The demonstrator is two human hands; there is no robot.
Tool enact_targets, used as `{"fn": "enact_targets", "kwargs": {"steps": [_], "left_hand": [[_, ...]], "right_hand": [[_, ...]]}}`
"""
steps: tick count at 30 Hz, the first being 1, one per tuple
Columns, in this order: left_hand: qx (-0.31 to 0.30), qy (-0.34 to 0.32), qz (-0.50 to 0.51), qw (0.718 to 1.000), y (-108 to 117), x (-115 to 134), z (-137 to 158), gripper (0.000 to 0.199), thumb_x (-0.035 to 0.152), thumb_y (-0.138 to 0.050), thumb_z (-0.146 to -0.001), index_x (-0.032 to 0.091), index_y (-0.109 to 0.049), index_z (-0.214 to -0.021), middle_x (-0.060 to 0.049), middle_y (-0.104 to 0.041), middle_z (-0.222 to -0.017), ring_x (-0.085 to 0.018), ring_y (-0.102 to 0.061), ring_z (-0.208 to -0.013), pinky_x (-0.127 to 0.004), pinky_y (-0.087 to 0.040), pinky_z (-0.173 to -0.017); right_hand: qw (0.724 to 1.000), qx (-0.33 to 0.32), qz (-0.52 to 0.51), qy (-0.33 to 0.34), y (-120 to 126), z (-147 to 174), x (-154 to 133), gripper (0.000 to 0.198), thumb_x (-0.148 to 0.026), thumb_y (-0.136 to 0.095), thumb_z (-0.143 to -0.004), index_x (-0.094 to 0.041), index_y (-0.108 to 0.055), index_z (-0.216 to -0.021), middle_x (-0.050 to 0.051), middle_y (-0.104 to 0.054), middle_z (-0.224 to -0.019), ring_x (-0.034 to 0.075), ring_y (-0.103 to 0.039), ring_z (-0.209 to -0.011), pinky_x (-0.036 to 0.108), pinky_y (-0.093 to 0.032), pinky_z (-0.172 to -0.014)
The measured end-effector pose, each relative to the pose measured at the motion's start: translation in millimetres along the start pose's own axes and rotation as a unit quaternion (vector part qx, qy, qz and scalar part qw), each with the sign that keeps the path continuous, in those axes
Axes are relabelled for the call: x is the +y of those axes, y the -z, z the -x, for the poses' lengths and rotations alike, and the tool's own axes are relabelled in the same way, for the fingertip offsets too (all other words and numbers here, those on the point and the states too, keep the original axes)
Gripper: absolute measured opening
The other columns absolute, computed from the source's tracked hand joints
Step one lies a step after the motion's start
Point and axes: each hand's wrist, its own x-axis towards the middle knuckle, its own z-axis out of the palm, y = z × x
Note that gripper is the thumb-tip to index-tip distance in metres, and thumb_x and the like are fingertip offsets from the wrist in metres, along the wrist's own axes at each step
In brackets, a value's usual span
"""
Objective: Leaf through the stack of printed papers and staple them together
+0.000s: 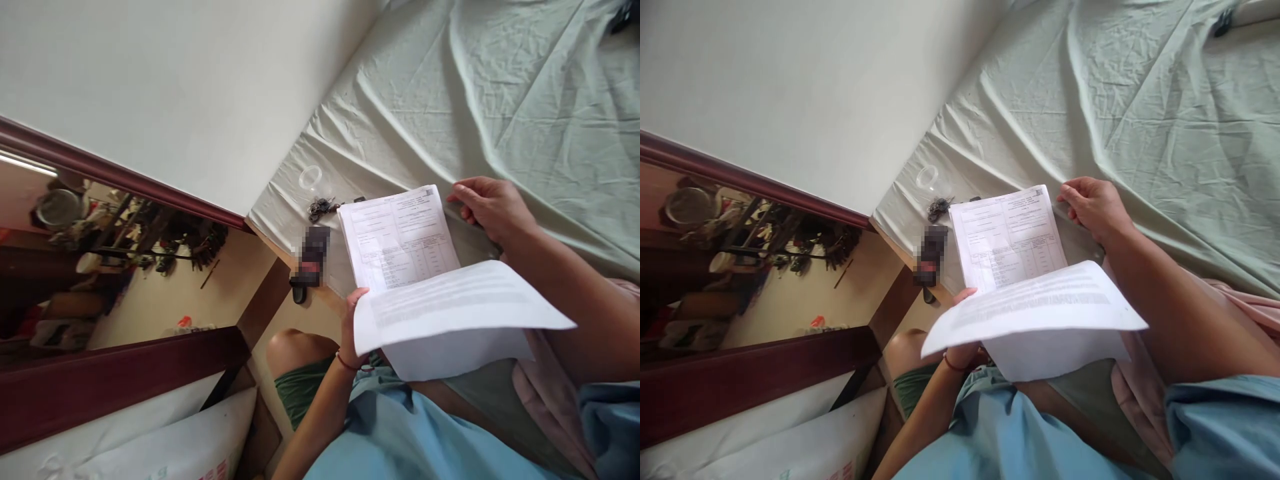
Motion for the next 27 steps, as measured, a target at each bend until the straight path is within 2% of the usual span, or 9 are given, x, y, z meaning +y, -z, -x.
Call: {"fn": "enact_targets", "kwargs": {"steps": [3,6,10,14,16,21,27], "left_hand": [[-0.016,-0.054,-0.043,0.997,-1,1,-2,0.034,0.028,-0.063,-0.092,0.023,-0.061,-0.125,-0.009,-0.069,-0.118,-0.024,-0.067,-0.106,-0.040,-0.055,-0.092],[-0.023,-0.066,-0.048,0.996,-3,4,-1,0.031,0.026,-0.060,-0.095,0.023,-0.058,-0.126,-0.006,-0.071,-0.105,-0.020,-0.068,-0.095,-0.035,-0.055,-0.084],[-0.033,-0.060,-0.002,0.998,-7,4,1,0.034,0.029,-0.059,-0.097,0.022,-0.053,-0.130,-0.003,-0.070,-0.096,-0.016,-0.066,-0.080,-0.029,-0.054,-0.073],[-0.026,-0.045,0.017,0.998,-10,1,3,0.034,0.031,-0.060,-0.096,0.022,-0.054,-0.128,-0.003,-0.071,-0.096,-0.016,-0.066,-0.081,-0.029,-0.054,-0.075],[-0.023,-0.040,0.016,0.999,-10,0,3,0.031,0.032,-0.060,-0.096,0.022,-0.055,-0.125,-0.003,-0.071,-0.094,-0.016,-0.065,-0.081,-0.029,-0.053,-0.076],[-0.020,-0.022,0.010,1.000,-8,2,4,0.028,0.035,-0.061,-0.095,0.023,-0.057,-0.120,-0.001,-0.070,-0.092,-0.016,-0.065,-0.079,-0.030,-0.053,-0.076],[-0.010,-0.013,0.012,1.000,-10,4,4,0.027,0.036,-0.063,-0.093,0.023,-0.058,-0.116,-0.003,-0.071,-0.094,-0.018,-0.066,-0.083,-0.032,-0.053,-0.079]], "right_hand": [[0.997,-0.059,0.042,-0.008,3,0,2,0.025,-0.042,-0.070,-0.092,-0.018,-0.076,-0.095,-0.002,-0.054,-0.059,0.006,-0.042,-0.053,0.021,-0.032,-0.049],[0.994,-0.087,0.066,0.019,3,-5,7,0.028,-0.043,-0.080,-0.081,-0.017,-0.076,-0.090,0.000,-0.060,-0.066,0.007,-0.045,-0.057,0.021,-0.034,-0.051],[0.995,-0.101,-0.010,0.023,1,-9,14,0.029,-0.034,-0.089,-0.065,-0.017,-0.070,-0.080,0.002,-0.067,-0.070,0.012,-0.057,-0.062,0.023,-0.044,-0.055],[0.993,-0.108,-0.045,0.021,2,-4,12,0.035,-0.030,-0.094,-0.055,-0.020,-0.071,-0.079,0.000,-0.069,-0.070,0.012,-0.058,-0.060,0.024,-0.046,-0.055],[0.991,-0.109,-0.065,0.035,3,-2,9,0.037,-0.031,-0.096,-0.055,-0.021,-0.072,-0.082,0.000,-0.071,-0.072,0.012,-0.059,-0.062,0.024,-0.048,-0.055],[0.974,-0.140,-0.171,0.040,3,1,3,0.029,-0.037,-0.093,-0.065,-0.023,-0.077,-0.084,0.002,-0.074,-0.078,0.014,-0.064,-0.066,0.027,-0.052,-0.059],[0.954,-0.154,-0.255,0.029,8,5,-1,0.026,-0.032,-0.095,-0.063,-0.021,-0.075,-0.075,0.001,-0.072,-0.074,0.012,-0.064,-0.066,0.025,-0.053,-0.063]]}}
